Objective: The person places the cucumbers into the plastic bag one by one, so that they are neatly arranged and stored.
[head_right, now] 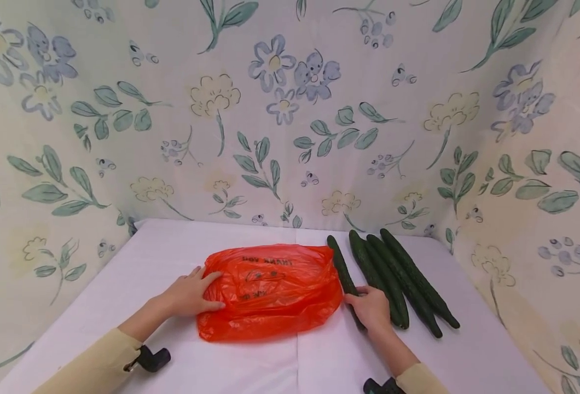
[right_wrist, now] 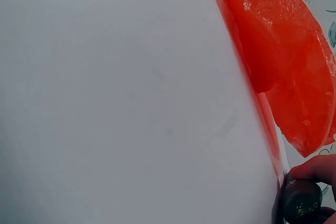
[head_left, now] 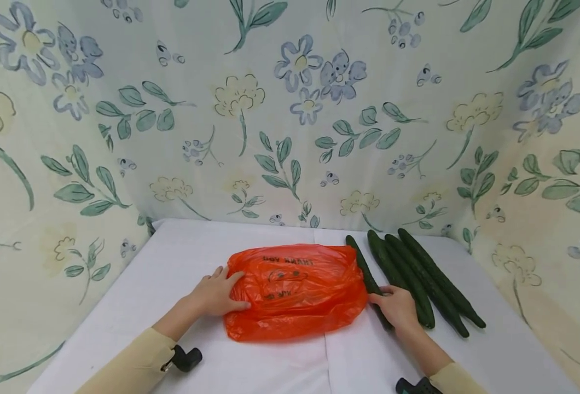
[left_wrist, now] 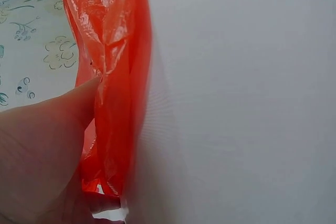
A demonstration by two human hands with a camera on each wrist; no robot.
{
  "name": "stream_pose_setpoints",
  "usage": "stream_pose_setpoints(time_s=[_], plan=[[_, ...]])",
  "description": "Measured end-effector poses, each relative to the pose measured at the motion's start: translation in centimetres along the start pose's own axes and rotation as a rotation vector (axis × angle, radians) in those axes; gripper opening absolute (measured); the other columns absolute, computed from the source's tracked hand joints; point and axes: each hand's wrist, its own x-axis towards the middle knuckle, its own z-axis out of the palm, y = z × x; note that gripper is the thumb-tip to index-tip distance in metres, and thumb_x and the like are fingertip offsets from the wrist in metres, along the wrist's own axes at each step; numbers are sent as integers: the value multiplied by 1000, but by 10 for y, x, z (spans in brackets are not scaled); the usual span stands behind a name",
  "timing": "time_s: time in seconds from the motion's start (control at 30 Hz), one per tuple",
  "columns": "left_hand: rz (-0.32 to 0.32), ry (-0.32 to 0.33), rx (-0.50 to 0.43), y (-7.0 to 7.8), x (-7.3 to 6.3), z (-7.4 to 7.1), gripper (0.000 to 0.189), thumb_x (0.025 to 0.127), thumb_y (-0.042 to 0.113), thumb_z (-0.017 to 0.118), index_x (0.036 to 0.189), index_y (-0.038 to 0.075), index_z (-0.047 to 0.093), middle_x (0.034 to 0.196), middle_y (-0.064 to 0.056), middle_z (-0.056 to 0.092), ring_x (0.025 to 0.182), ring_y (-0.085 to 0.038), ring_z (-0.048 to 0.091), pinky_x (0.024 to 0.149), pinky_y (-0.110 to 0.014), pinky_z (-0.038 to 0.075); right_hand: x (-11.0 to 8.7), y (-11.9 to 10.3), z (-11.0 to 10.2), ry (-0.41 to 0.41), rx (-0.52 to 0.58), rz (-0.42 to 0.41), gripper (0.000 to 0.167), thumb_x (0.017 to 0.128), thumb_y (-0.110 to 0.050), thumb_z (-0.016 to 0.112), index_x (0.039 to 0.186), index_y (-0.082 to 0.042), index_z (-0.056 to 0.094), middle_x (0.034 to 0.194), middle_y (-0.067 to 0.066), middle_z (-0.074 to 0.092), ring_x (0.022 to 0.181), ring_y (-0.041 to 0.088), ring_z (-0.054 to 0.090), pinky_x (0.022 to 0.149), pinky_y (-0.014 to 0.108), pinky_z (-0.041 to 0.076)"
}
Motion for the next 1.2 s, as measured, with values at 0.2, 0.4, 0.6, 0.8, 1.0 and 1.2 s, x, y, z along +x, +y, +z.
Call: stream_pose_setpoints(time_s=[0.2,0.4,0.6,0.8,1.0,1.2], plan=[[2,11,-2,2,-2,-1,94,79,67,73,152,15,44,158,-28,33,147,-51,26,111,-68,32,-2,4,-2,2,21,-9,56,89,-32,75,129,4,61,123,28,63,108,38,54,96,53,53],[-15,4,-1,3,-3,-1,94,78,66,74,153,16,44,158,-26,34,147,-51,28,108,-69,37,-3,8,0,22,51,1,59,89,-34,75,131,4,61,128,30,59,113,40,52,100,57,50],[-20,10,9,3,-2,0,95,77,66,74,152,16,44,158,-26,35,146,-51,29,106,-69,39,-2,7,-1,54,68,-12,57,87,-33,77,128,4,63,114,26,66,105,35,55,88,45,57],[-12,19,12,3,-3,0,95,78,67,73,152,16,44,158,-27,35,146,-51,29,107,-69,37,1,6,-4,71,91,-14,56,86,-34,78,125,4,65,83,10,60,97,30,50,66,26,46],[4,19,-5,2,-4,-1,94,79,66,73,152,16,44,158,-27,34,147,-51,27,111,-68,34,1,4,-8,65,129,3,61,87,-34,77,131,4,60,115,22,62,107,33,50,82,36,56],[31,22,-11,0,-4,0,94,79,66,72,152,15,44,158,-27,33,147,-51,27,112,-67,32,-1,-1,-17,74,137,16,61,88,-35,76,134,1,59,108,21,61,100,31,50,67,30,54]])
